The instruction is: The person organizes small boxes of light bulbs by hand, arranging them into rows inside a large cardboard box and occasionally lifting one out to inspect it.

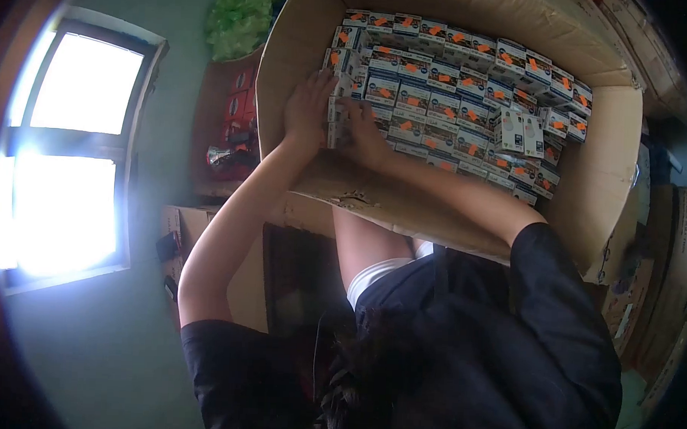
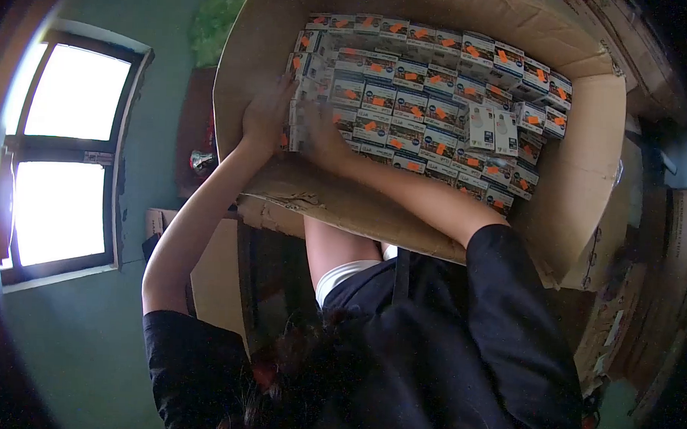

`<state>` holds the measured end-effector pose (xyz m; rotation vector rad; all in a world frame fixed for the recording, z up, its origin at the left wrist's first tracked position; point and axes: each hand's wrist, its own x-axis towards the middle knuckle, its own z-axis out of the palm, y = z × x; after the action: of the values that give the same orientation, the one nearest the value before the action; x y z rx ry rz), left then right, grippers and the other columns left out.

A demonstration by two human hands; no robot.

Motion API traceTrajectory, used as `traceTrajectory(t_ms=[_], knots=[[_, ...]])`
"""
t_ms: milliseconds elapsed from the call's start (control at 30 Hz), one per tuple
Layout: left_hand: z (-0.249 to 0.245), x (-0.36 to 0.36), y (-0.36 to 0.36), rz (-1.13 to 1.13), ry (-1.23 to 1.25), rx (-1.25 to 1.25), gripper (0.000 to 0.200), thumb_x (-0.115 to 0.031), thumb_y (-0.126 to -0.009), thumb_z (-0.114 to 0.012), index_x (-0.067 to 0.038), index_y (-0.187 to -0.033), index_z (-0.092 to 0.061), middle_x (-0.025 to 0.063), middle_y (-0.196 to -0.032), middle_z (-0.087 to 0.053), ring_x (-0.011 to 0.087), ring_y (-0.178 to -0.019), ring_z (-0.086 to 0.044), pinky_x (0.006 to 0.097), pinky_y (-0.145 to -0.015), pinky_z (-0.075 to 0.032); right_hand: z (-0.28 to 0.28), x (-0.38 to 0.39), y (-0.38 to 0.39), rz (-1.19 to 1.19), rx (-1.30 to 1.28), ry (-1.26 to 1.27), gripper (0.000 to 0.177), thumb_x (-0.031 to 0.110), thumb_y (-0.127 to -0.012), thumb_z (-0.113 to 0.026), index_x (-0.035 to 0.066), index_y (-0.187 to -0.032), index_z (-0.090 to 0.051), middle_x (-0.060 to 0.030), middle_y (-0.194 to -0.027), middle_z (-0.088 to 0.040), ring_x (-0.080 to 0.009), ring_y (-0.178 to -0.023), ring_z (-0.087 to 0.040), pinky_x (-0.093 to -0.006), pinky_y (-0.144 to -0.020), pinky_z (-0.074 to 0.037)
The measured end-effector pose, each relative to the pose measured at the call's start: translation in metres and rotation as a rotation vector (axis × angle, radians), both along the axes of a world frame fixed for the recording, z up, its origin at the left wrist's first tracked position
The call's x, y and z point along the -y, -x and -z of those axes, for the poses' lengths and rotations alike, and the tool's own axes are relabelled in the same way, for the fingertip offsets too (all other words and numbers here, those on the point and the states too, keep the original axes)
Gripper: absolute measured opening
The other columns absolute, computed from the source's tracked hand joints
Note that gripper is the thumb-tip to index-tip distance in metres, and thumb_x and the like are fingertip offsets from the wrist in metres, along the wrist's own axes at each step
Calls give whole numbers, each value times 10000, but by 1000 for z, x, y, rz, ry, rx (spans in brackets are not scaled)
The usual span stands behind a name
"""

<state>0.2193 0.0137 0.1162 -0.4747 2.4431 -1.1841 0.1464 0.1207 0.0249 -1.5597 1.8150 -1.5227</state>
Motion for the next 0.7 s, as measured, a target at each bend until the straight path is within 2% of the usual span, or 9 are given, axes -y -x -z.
traceTrajectory(t_ms=[33,133,233,333,433,533,600,667,700], knots=[[-2,-1,1,-2,5,-3,1059,-550,-685,-632,-107,-1463,-67,45,-1522,-68,216,-1390,-102,369,-1126,-49,-5,1,0,7,-50,8,767,107,-679,-700,110,-1320,-278,-229,-1192,-322,-391,-917,-556,-430,-746,-505],[-25,-18,5,-72,11,115,1078,-577,-670,-637,-120,-1464,-69,47,-1521,-81,224,-1395,-92,374,-1128,-38,-15,7,-2,-90,-130,-104,676,119,-672,-714,94,-1239,-348,-217,-1132,-355,-412,-949,-538,-450,-765,-493],[-8,-7,5,-82,107,75,1057,-580,-680,-629,-116,-1462,-89,66,-1514,-118,234,-1398,-83,382,-1128,-37,-16,13,-8,-28,-118,-102,673,134,-672,-721,102,-1243,-368,-212,-1098,-369,-398,-922,-551,-451,-778,-488],[-20,-13,5,-72,53,230,1055,-581,-679,-631,-85,-1455,-115,86,-1502,-160,237,-1398,-92,393,-1129,-41,-14,14,-9,-18,-20,-129,768,184,-604,-786,124,-1259,-390,-211,-1097,-370,-411,-1000,-473,-438,-853,-450],[0,2,2,-52,13,87,1067,-579,-662,-643,-53,-1444,-142,104,-1497,-172,236,-1396,-108,384,-1131,-44,-12,10,-2,-43,-120,-9,654,150,-681,-724,103,-1242,-391,-219,-1127,-375,-382,-962,-550,-434,-806,-487],[12,11,-1,-21,-7,-10,1058,-558,-656,-654,-41,-1437,-162,109,-1489,-190,235,-1391,-128,369,-1131,-55,-58,-31,40,-366,-334,-202,636,150,-707,-708,73,-1260,-403,-210,-1233,-356,-363,-1045,-524,-419,-862,-474],[13,9,-3,-25,-46,-27,996,-516,-692,-631,-41,-1436,-170,111,-1481,-208,236,-1386,-142,362,-1129,-67,-111,-65,81,-431,-613,-374,592,167,-747,-675,71,-1277,-429,-177,-1267,-396,-324,-1078,-523,-404,-899,-463],[9,5,0,-42,-78,-38,937,-479,-727,-600,-42,-1436,-171,108,-1475,-223,236,-1383,-152,361,-1128,-68,-130,-95,119,-313,-534,-566,581,179,-754,-671,76,-1281,-450,-148,-1254,-458,-300,-1094,-515,-396,-943,-440],[4,1,2,-55,-92,-37,909,-462,-743,-580,-42,-1437,-169,105,-1474,-228,236,-1382,-155,365,-1127,-63,-102,-109,155,-192,-641,-589,642,198,-717,-709,77,-1289,-443,-167,-1277,-466,-306,-1140,-489,-394,-979,-414]])
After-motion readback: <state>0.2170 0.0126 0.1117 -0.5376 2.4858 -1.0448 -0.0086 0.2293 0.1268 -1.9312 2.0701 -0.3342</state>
